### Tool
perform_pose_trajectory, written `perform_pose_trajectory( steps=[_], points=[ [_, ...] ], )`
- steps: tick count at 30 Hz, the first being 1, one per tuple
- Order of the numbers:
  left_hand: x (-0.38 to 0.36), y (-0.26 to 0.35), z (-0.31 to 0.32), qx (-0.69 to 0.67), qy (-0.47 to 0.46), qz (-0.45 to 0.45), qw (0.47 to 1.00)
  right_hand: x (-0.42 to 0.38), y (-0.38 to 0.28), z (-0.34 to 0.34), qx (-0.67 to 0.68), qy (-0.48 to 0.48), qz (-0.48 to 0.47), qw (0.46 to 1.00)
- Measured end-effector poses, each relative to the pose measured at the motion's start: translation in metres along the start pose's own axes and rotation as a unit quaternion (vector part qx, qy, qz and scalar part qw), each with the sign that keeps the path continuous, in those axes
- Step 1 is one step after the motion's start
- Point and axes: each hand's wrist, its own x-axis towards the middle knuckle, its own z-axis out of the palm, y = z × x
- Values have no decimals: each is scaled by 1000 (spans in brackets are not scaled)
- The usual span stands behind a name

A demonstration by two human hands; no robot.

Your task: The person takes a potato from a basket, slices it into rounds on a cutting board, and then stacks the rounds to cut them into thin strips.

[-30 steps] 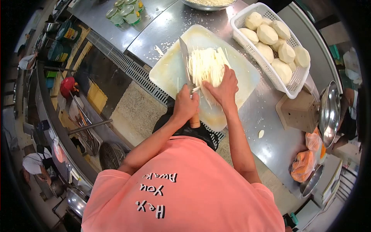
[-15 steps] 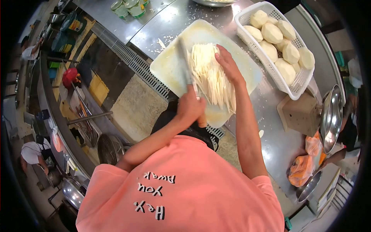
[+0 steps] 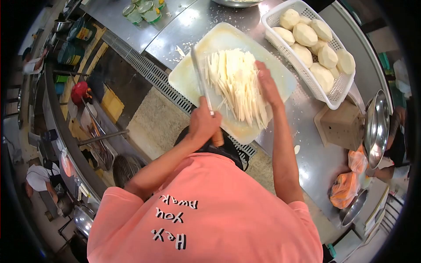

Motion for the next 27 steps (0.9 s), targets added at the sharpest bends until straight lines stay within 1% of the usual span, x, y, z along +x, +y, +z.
perform_pose_trajectory(
  steps=[1,3,4,5,6,7,9,10,11,12,13,14,15,16,17,18,19,21,22,24,25,27],
  points=[
    [3,7,10,7,-33,4,999,-7,-6,13,-54,-8,-21,998],
    [4,27,33,-35,-38,71,996,-16,-26,22,-75,8,-29,997],
    [6,30,31,-36,-38,75,996,-18,-29,22,-47,8,-8,999],
    [7,33,29,-46,-35,55,997,-19,-32,19,-19,8,13,1000],
    [10,36,27,-55,-34,37,997,-21,-35,14,-20,14,11,1000],
    [11,37,14,-53,-38,43,997,-25,-36,9,-17,11,15,1000],
    [13,28,-30,-146,-86,3,985,-34,-43,4,-12,15,21,1000],
    [14,22,-46,-143,-92,6,985,-42,-50,3,-42,36,22,998],
    [16,16,-60,-104,-103,26,989,-50,-53,4,-72,56,24,996],
    [19,12,-74,-65,-112,46,990,-58,-52,10,-71,62,26,995],
    [25,12,-89,-64,-118,50,990,-66,-47,18,-110,86,27,990],
    [32,17,-103,-58,-135,95,985,-75,-48,24,-150,110,29,982],
    [39,20,-115,-54,-151,142,977,-85,-50,33,-153,118,33,981],
    [51,22,-124,-56,-159,148,975,-94,-58,47,-195,147,50,969],
    [69,24,-131,-11,-160,209,965,-101,-65,60,-236,175,69,953],
    [91,25,-136,34,-160,270,949,-105,-69,71,-239,184,75,950],
    [116,17,-131,16,-145,276,950,-108,-72,81,-253,203,88,942],
    [167,20,-121,81,-133,343,926,-112,-80,98,-273,234,109,927],
    [192,21,-111,76,-143,355,921,-112,-84,106,-284,258,104,918],
    [237,18,-84,132,-149,461,865,-111,-91,126,-299,295,114,900],
    [258,19,-68,125,-159,472,858,-109,-94,136,-312,314,117,889],
    [291,28,-33,145,-171,553,802,-97,-103,153,-332,338,127,872]
  ],
)
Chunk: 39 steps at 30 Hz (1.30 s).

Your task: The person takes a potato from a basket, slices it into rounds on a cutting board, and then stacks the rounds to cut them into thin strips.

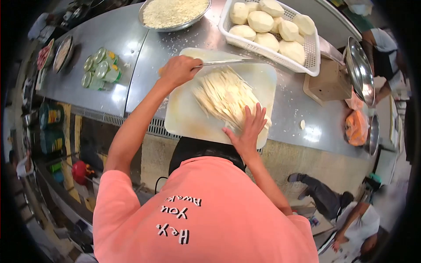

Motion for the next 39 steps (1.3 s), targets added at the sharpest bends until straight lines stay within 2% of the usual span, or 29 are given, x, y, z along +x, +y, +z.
perform_pose_trajectory(
  steps=[5,9,12,16,18,19,21,22,24,26,28,29,31,32,33,34,36,39],
  points=[
    [58,-23,38,-3,-87,123,989,6,-53,34,-49,19,25,998],
    [51,-26,34,-24,-164,191,968,20,-63,67,-116,25,55,991],
    [36,-30,21,-36,-212,191,958,26,-50,81,-158,47,54,985],
    [26,-33,1,-34,-201,177,963,27,-54,62,-156,26,36,987],
    [22,-24,-15,-30,-117,172,978,31,-71,32,-74,-18,49,996],
    [19,-19,-21,-29,-117,176,977,25,-72,25,-75,-15,51,996],
    [12,-10,-31,-17,-34,175,984,18,-73,9,105,56,-60,991],
    [8,-7,-35,-15,-30,173,984,22,-74,-1,105,55,-64,991],
    [1,-2,-41,30,49,219,974,29,-82,-25,123,109,-150,975],
    [-4,3,-40,34,79,248,965,61,-89,-52,120,127,-136,975],
    [-9,10,-39,36,107,277,954,95,-91,-72,63,61,-129,988],
    [-10,16,-40,36,111,302,946,103,-82,-68,64,61,-129,988],
    [-16,28,-43,38,114,323,939,112,-58,-49,68,-40,-100,992],
    [-19,34,-46,38,121,330,936,117,-43,-43,70,-42,-102,991],
    [-22,38,-47,38,127,336,932,121,-24,-40,202,-182,7,962],
    [-26,40,-47,40,127,334,933,124,-17,-41,324,-315,115,885],
    [-35,42,-45,45,118,334,934,123,-3,-44,297,-303,138,895],
    [-45,42,-43,30,102,315,943,125,13,-48,371,-238,217,871]
  ],
)
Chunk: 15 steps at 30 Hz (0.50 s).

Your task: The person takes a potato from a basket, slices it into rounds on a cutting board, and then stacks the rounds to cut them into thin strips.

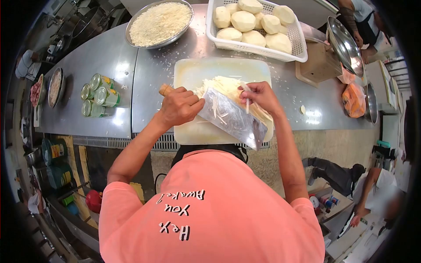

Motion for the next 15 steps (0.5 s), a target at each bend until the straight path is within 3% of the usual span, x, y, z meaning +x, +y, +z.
perform_pose_trajectory(
  steps=[3,7,15],
  points=[
    [-5,4,-2,-10,-12,-11,1000,-2,-5,-2,-15,42,-1,999],
    [0,12,5,4,10,-4,1000,5,-3,17,0,-24,-30,999],
    [15,25,9,13,-8,4,1000,4,-10,36,-126,-149,9,981]
  ],
)
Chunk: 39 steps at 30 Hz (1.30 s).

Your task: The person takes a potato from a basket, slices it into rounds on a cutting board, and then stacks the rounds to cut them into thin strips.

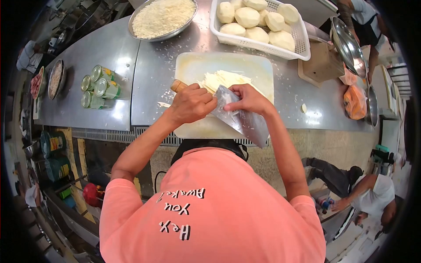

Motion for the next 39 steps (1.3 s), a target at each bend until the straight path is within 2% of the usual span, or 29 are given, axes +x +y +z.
perform_pose_trajectory(
  steps=[1,2,4,6,7,8,9,10,12,13,14,16,17,20,22,24,28,30,34,36,37,39],
  points=[
    [0,1,-2,-1,0,0,1000,1,10,-5,86,6,-17,996],
    [1,2,-4,-1,-3,-8,1000,1,19,-11,86,6,-16,996],
    [0,5,-8,-1,-5,-15,1000,-3,35,-28,82,85,1,993],
    [-6,4,-16,-56,-96,-66,992,-13,40,-41,77,102,5,992],
    [-8,5,-21,-57,-96,-66,991,-21,38,-46,55,150,1,987],
    [-11,7,-25,-114,-191,-110,969,-27,30,-48,34,197,-4,980],
    [-13,7,-28,-169,-283,-151,932,-31,22,-51,-86,221,19,971],
    [-17,7,-24,-169,-283,-151,932,-33,20,-47,-86,222,19,971],
    [-29,6,-3,-281,-394,-208,850,-35,17,-38,-237,270,-63,931],
    [-31,5,5,-276,-415,-218,839,-33,20,-37,-237,272,-62,931],
    [-34,1,11,-277,-415,-217,839,-28,26,-36,-225,252,-43,940],
    [-35,-7,18,-282,-372,-292,835,-24,32,-39,-214,225,-23,950],
    [-32,-10,19,-239,-353,-301,853,-24,34,-43,-216,229,-24,949],
    [-15,-11,12,-187,-348,-355,848,-25,28,-49,-205,247,-22,947],
    [-14,-8,7,-188,-327,-322,868,-30,27,-56,-195,265,-12,944],
    [-14,-9,1,-240,-374,-296,846,-29,28,-63,-192,258,-27,947],
    [-28,-18,20,-229,-378,-291,848,-8,55,-67,-143,265,-54,952],
    [-28,-18,24,-193,-329,-331,863,7,78,-67,-24,203,-51,977],
    [-23,-8,-15,-197,-317,-359,855,15,97,-77,-66,138,-86,985],
    [-39,-11,-49,-241,-286,-427,823,14,96,-78,-57,139,-88,985],
    [-49,-10,-62,-239,-288,-430,822,14,91,-73,-54,136,-89,985],
    [-65,-2,-83,-303,-118,-513,794,12,69,-59,-167,269,-138,938]
  ],
)
